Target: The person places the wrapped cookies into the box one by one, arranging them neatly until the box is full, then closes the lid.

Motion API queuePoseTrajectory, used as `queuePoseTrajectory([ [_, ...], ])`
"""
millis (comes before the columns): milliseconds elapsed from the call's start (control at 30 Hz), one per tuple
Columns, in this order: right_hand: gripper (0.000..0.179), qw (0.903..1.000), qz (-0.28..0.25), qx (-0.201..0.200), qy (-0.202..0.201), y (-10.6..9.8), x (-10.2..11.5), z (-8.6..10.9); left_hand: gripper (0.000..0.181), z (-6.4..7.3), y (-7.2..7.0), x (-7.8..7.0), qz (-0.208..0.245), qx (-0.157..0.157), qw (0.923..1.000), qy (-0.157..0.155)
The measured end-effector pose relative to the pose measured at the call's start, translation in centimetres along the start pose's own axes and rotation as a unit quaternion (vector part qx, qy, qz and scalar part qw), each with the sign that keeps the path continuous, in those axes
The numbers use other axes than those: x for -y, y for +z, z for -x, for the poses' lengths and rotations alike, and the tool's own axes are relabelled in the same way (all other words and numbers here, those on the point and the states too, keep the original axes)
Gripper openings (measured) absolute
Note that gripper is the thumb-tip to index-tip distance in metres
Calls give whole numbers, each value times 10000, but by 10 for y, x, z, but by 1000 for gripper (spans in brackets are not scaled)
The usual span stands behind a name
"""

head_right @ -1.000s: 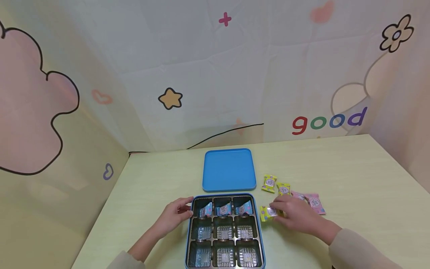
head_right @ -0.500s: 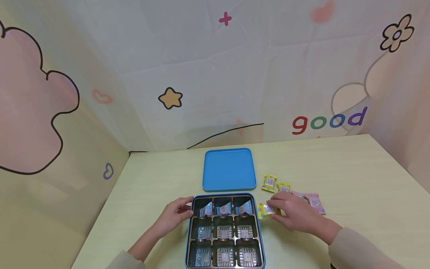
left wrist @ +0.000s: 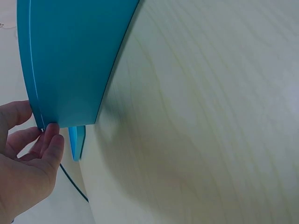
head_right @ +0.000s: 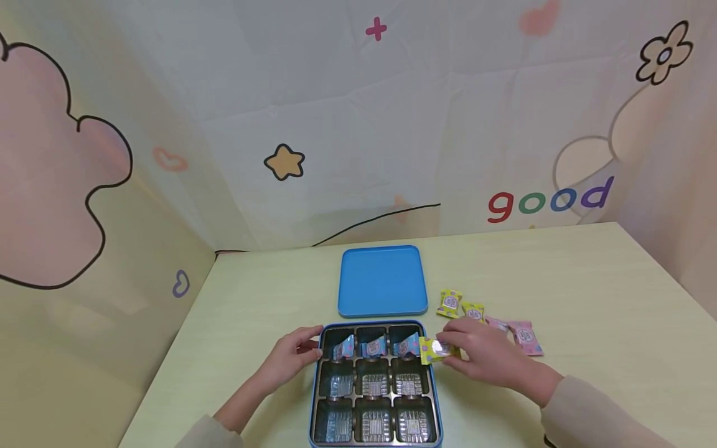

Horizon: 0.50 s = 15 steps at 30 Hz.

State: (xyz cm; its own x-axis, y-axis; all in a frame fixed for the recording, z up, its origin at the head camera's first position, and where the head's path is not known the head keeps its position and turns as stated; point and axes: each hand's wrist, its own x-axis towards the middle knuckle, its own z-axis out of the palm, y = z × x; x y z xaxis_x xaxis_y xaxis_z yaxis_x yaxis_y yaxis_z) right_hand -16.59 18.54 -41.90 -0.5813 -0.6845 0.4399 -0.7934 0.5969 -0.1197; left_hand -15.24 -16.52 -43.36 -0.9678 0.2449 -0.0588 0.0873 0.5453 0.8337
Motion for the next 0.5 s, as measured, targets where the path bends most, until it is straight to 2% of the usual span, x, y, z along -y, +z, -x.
queuePoseTrajectory([
  [267,30,9997,-95,-73,-203,2,7,-5,46,0,-1,1,-73,28,9999,132],
  [500,27,9997,-190,45,-127,3,15,-7,45,0,0,3,-117,45,9998,131],
])
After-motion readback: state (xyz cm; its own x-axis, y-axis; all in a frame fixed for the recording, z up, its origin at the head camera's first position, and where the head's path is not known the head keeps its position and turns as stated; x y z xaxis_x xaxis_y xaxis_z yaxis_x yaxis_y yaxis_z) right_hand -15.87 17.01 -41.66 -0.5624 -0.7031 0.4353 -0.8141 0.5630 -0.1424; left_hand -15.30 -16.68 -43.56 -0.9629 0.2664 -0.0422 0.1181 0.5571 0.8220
